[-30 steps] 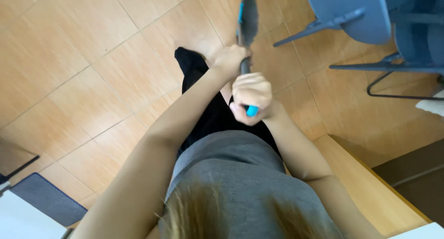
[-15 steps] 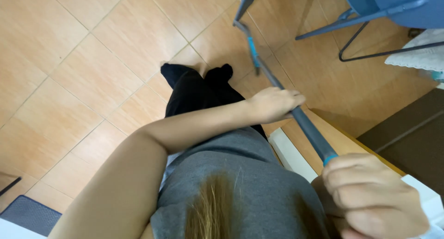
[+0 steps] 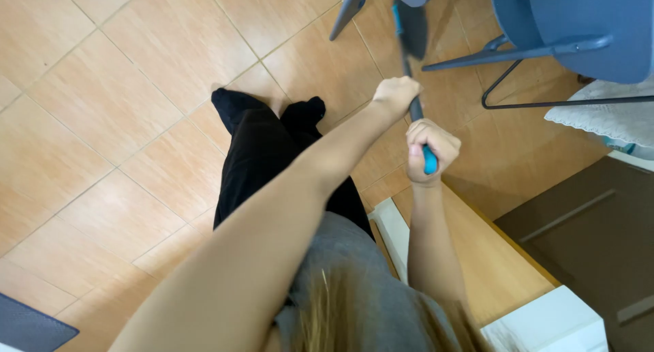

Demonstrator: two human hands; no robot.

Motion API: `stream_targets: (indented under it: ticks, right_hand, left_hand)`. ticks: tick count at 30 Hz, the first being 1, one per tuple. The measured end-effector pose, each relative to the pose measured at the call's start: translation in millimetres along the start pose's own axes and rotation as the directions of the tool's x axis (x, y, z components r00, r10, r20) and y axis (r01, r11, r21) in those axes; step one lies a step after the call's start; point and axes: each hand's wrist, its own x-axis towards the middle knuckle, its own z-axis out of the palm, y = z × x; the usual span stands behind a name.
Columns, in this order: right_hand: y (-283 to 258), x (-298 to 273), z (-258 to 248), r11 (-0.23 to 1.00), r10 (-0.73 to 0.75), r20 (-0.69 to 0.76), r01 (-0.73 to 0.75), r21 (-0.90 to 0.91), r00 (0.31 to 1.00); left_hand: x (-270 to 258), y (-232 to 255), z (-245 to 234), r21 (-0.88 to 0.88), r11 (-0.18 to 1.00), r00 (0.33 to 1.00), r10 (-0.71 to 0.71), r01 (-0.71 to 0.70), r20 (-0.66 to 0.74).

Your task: Sweeping the floor with a broom.

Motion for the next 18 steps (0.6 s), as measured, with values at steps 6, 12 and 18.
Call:
stream_targets:
  ticks: [6,12,18]
  right_hand:
    - [-81.4,39.4,-21.1,0.94,-0.129,-0.095,0.152,0.307,0.987]
    - [-137.8,40.3,-53.3,0.972,-0.163,0.063,0.15,0.18,0.985]
    - [-72.1,22.3,-3.5,0.984,-0.169,0.117,0.174,-0.031,0.979]
  left_hand:
    - [-65.1,40.6,-29.7,-0.053,0.996,0.981,0.067,-0.078,-0.18]
    - [-73.3,107.3,-51.7,-0.256,0.926,0.948,0.223,-0.279,-0.227]
    - [-48.7,36.8,-8.8,-0.18,0.974,0.982,0.107,-0.134,-0.154]
